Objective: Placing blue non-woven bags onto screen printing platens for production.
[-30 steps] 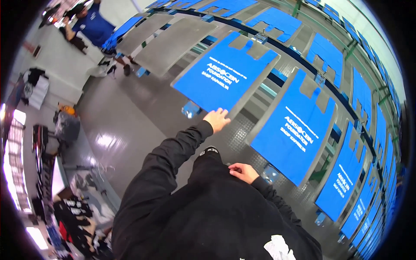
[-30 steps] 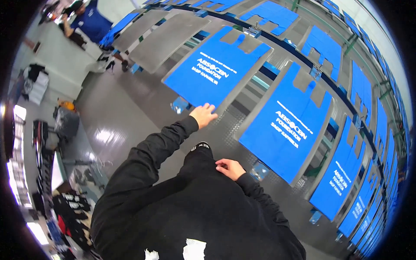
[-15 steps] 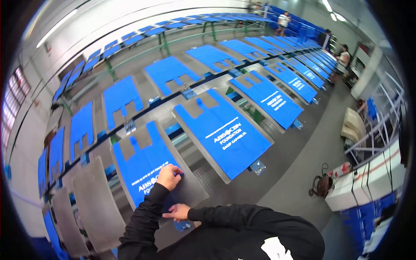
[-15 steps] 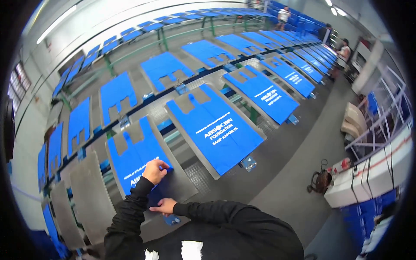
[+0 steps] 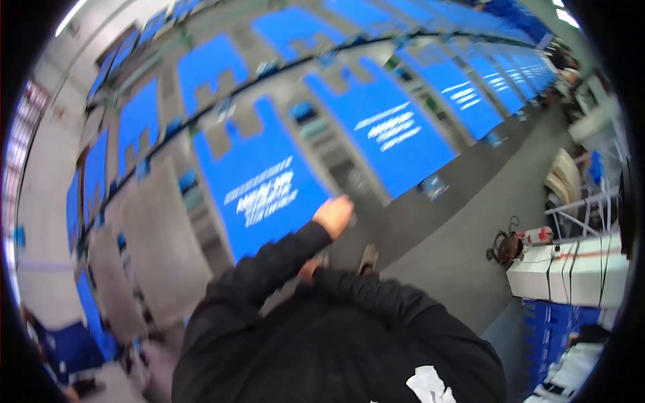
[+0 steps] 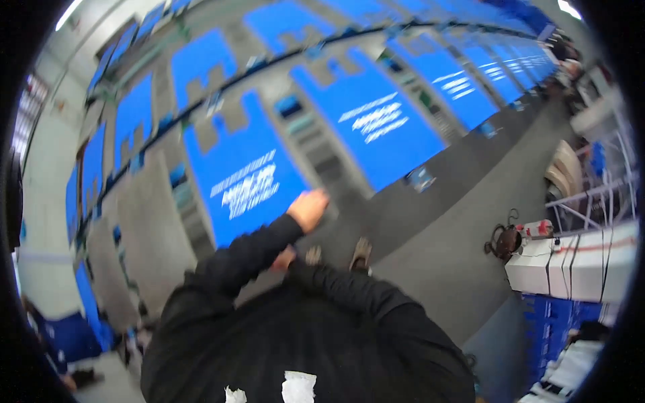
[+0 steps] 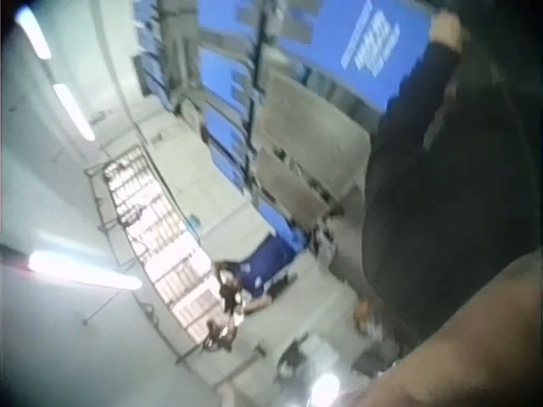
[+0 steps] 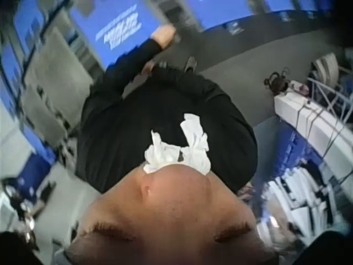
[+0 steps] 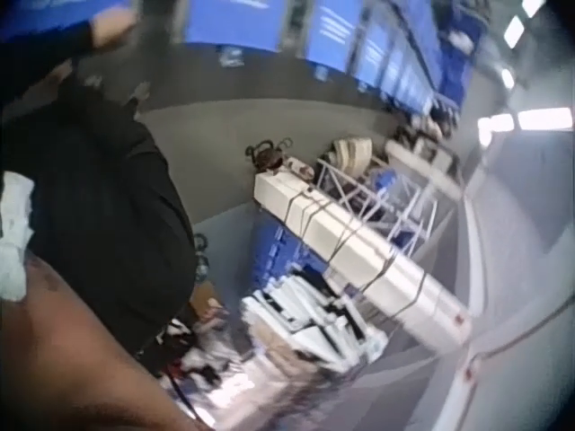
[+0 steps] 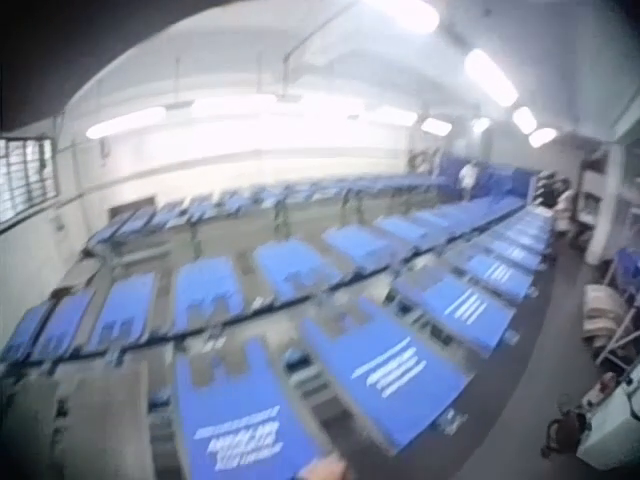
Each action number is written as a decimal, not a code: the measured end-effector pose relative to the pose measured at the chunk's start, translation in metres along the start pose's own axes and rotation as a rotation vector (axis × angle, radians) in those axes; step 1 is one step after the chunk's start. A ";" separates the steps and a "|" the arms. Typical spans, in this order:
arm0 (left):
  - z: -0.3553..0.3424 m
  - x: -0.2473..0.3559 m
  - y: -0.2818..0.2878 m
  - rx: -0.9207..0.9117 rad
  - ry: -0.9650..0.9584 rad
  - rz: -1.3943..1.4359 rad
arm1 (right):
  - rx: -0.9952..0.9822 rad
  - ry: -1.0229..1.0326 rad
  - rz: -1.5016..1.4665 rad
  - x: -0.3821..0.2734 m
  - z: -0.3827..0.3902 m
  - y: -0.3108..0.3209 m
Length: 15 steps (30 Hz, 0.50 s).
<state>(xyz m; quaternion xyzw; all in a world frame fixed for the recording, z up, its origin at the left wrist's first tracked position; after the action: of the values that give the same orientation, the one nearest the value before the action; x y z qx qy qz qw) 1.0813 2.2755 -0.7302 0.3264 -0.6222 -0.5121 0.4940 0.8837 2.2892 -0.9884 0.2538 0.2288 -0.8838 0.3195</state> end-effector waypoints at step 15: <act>0.000 -0.037 0.038 -0.087 -0.063 0.070 | 0.099 0.881 0.499 -0.132 0.119 0.030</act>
<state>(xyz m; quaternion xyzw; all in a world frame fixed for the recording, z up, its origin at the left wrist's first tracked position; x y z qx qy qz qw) 1.0965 2.3190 -0.7042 0.2661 -0.6257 -0.5312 0.5054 0.9565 2.2602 -0.8258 0.6642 0.2321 -0.5993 0.3819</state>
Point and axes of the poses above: each hand's wrist, its own z-axis away from the middle knuckle, its own y-axis out of the back of the hand, x = y × z, the point moved 1 cm from there along -z, towards the middle knuckle, and after that the axes turned 6 degrees about -z, right-handed, at the moved point
